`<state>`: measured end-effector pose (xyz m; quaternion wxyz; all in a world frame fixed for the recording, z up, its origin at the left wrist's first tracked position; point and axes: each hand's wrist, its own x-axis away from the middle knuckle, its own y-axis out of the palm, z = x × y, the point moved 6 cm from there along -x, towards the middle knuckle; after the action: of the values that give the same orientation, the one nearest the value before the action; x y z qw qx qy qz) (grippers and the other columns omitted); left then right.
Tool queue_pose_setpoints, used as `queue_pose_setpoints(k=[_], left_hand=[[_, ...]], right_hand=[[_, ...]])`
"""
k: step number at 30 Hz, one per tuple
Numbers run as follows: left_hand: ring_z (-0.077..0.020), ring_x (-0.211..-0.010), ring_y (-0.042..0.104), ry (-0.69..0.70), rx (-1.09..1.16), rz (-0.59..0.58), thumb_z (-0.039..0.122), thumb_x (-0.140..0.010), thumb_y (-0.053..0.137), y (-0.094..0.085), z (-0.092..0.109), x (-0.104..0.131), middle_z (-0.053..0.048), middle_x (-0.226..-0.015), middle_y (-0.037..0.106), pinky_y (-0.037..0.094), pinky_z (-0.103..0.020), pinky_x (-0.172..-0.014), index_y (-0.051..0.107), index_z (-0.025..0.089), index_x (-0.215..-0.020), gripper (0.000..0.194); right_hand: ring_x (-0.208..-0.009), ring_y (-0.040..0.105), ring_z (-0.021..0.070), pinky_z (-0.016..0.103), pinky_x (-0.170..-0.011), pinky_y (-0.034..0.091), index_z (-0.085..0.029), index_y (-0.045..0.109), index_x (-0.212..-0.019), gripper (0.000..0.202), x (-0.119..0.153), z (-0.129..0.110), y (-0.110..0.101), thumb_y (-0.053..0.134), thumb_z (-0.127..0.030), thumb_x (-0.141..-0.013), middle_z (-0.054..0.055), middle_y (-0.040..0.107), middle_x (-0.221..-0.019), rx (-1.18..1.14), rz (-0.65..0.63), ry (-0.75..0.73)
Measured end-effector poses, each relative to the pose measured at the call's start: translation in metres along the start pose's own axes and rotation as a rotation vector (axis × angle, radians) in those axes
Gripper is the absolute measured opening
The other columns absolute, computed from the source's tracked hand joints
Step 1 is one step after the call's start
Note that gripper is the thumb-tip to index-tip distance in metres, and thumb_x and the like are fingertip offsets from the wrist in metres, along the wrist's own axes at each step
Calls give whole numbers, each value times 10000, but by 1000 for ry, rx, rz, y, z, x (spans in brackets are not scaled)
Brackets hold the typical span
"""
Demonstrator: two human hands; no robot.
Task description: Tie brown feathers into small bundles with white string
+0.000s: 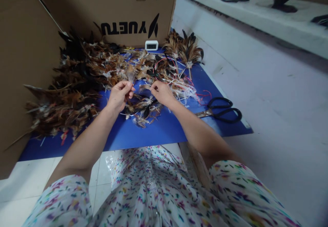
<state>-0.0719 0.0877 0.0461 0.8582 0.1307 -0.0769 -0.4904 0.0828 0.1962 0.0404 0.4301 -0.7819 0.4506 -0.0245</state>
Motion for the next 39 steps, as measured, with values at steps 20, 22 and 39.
queue_pose_setpoints(k=[20,22,39], left_hand=[[-40,-457,514,-202,82,-147,335,-580,929,18,-23,13,31,-601,623,399,-139,-419,613,140,-697,390],[-39,-457,511,-195,63,-147,348,-573,931,19,-24,14,31,-607,627,403,-142,-423,615,143,-699,397],[-49,-463,519,-174,-18,-143,424,-533,940,20,-26,15,14,-605,645,394,-159,-427,643,142,-702,443]], right_hand=[[-676,683,143,261,-562,522,-196,689,-839,288,11,-29,-11,822,-391,-673,-4,694,-757,-978,-12,32],[-681,684,147,266,-569,521,-202,689,-843,265,12,-31,-11,803,-389,-693,-4,695,-750,-912,-2,20],[-696,567,136,292,-673,460,-198,746,-803,154,14,-32,-9,727,-343,-752,16,729,-799,-651,40,-79]])
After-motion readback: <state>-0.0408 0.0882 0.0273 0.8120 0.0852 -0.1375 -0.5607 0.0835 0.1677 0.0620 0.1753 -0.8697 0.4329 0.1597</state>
